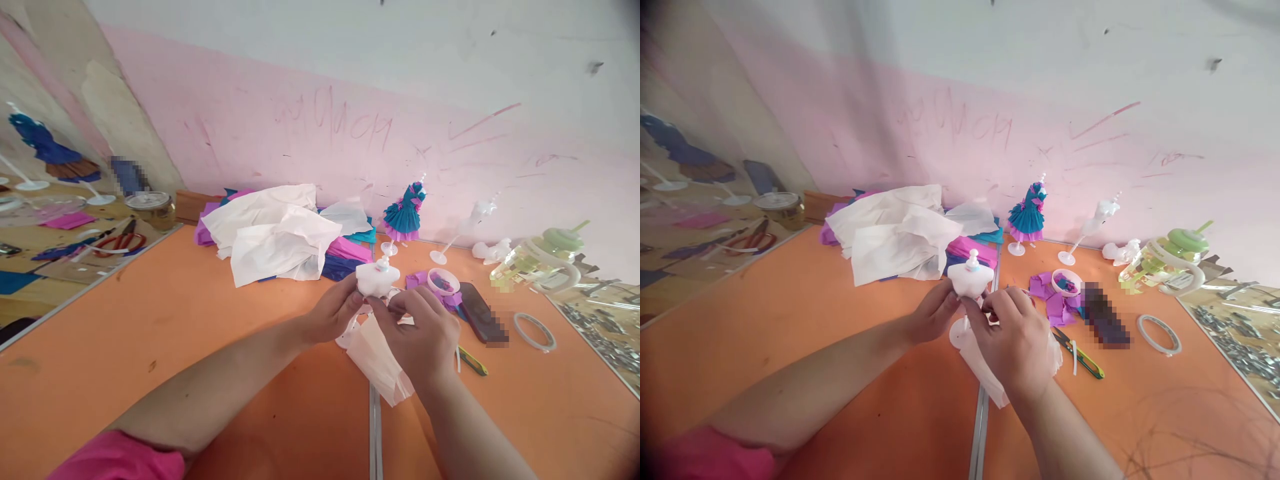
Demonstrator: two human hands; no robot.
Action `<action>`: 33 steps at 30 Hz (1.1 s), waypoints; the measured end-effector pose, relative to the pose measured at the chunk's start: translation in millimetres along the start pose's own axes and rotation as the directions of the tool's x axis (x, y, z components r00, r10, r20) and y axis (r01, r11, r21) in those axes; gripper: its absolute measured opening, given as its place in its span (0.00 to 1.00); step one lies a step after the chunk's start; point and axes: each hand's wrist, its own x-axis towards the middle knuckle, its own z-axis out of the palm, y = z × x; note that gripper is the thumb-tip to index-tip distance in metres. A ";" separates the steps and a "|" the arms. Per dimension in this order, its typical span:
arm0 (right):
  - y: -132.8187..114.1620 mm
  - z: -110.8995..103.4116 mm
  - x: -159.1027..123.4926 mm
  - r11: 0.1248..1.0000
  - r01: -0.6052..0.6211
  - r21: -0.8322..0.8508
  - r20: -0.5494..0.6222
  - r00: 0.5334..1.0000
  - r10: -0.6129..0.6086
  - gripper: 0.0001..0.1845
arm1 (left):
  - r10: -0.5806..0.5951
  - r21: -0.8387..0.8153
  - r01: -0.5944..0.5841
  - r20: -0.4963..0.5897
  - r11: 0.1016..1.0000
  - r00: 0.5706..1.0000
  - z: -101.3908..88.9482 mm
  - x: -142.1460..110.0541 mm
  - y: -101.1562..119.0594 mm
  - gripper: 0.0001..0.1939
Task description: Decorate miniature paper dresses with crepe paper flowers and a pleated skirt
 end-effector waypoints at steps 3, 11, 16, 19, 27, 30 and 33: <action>1.8 0.9 3.2 0.994 -0.038 0.101 0.076 0.997 0.030 0.16 | -0.001 -0.016 0.001 -0.041 1.000 0.999 3.8 -1.5 -2.6 0.23; 10.4 7.1 1.9 0.990 0.139 0.039 -0.327 0.937 -0.119 0.22 | -0.019 -0.115 0.002 -0.149 0.993 0.989 12.2 3.2 3.8 0.19; 10.3 12.2 -3.2 0.980 0.192 -0.046 -0.149 0.969 -0.197 0.11 | -0.033 -0.195 0.018 -0.074 0.981 0.997 12.1 0.1 6.4 0.17; 12.3 7.6 0.5 0.969 0.244 0.045 -0.226 0.947 -0.229 0.12 | -0.036 -0.231 0.018 -0.074 0.973 0.997 11.5 -1.0 3.0 0.19; 18.7 -9.7 17.2 0.973 0.065 0.224 0.006 0.998 -0.068 0.02 | -0.096 -0.279 0.063 -0.104 0.958 0.990 15.4 -0.4 -6.4 0.22; 19.2 -12.6 17.2 0.954 -0.067 0.291 0.104 0.994 0.038 0.05 | -0.087 -0.253 0.052 -0.128 0.966 0.988 16.0 0.1 -6.0 0.21; 19.4 -20.6 18.7 0.916 -0.211 0.341 0.291 0.950 0.111 0.06 | -0.053 -0.254 0.018 -0.132 0.967 0.990 16.3 1.3 -4.5 0.18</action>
